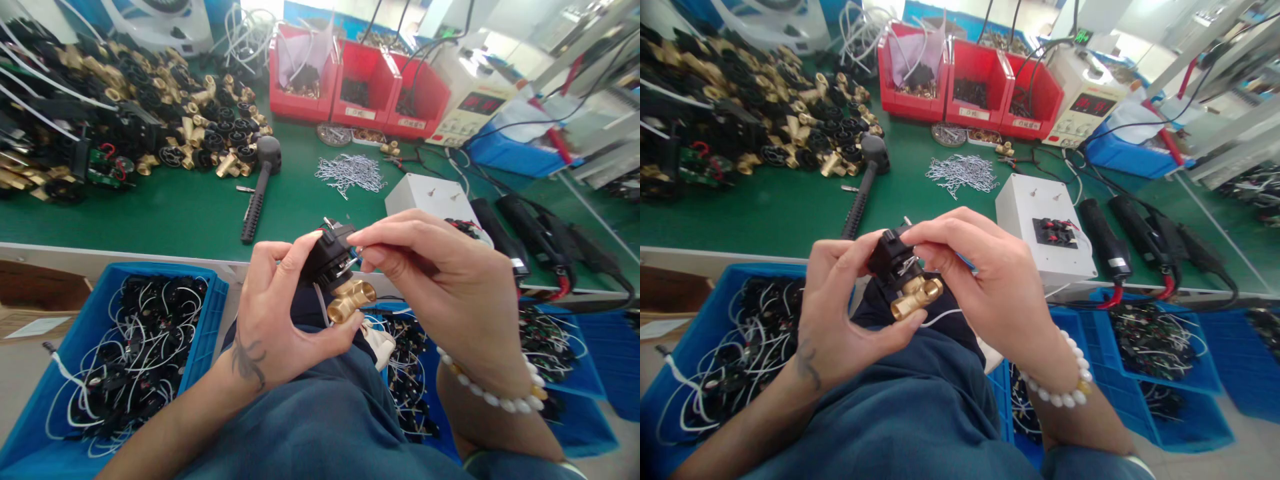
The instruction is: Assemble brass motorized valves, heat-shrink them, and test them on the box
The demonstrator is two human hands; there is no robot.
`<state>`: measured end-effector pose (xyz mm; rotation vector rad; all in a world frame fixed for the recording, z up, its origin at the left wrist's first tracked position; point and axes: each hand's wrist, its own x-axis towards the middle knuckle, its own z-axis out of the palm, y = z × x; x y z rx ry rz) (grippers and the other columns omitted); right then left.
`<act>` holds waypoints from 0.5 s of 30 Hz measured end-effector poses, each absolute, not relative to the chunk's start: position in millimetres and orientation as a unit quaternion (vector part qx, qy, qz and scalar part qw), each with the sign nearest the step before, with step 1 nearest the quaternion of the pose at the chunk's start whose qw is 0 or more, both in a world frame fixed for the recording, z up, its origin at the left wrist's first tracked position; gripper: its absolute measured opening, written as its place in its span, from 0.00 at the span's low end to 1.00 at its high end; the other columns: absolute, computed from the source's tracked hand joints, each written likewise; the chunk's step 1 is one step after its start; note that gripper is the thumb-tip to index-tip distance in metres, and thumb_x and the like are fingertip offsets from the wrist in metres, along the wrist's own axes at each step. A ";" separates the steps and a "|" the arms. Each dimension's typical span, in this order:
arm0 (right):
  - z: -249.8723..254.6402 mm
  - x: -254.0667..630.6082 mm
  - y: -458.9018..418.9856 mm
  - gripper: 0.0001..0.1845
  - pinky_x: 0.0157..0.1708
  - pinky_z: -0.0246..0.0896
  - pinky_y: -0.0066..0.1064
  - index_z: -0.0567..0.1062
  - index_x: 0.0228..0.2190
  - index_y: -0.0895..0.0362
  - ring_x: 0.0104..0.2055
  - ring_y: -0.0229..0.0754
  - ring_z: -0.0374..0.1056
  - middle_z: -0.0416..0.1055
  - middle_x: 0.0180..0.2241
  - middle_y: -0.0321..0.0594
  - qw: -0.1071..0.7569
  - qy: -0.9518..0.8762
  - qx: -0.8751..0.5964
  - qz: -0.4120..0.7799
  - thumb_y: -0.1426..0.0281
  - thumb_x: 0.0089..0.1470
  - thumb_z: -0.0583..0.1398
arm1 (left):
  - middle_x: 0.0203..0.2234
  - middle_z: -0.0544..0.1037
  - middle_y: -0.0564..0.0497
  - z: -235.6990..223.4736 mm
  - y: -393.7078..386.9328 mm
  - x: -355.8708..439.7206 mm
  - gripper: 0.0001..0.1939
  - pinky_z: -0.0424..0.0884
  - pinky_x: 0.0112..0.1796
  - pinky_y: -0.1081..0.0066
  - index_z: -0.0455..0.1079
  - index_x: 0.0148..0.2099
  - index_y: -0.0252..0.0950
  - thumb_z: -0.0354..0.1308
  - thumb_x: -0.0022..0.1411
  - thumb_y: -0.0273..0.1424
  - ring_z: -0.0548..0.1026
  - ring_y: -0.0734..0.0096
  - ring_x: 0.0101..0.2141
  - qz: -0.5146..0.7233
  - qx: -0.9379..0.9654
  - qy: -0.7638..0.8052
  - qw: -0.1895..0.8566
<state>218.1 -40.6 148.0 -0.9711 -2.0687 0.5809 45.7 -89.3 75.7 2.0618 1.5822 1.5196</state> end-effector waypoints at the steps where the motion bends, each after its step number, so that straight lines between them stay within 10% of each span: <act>1: 147.0 216.7 -40.9 0.09 0.41 0.74 0.32 0.82 0.40 0.51 0.38 0.39 0.75 0.79 0.37 0.37 0.384 -0.815 -0.379 0.211 0.75 0.65 0.62 | 0.45 0.71 0.44 75.7 -89.5 45.7 0.37 0.80 0.43 0.59 0.64 0.64 0.38 0.68 0.55 0.41 0.74 0.60 0.43 0.503 0.683 0.526 0.064; 15: 148.4 213.6 -41.6 0.09 0.39 0.71 0.27 0.79 0.36 0.53 0.38 0.37 0.76 0.79 0.37 0.36 0.354 -0.858 -0.339 0.154 0.77 0.65 0.61 | 0.44 0.72 0.46 78.7 -91.3 43.8 0.35 0.80 0.43 0.62 0.65 0.63 0.36 0.67 0.57 0.45 0.74 0.63 0.43 0.495 0.691 0.523 0.064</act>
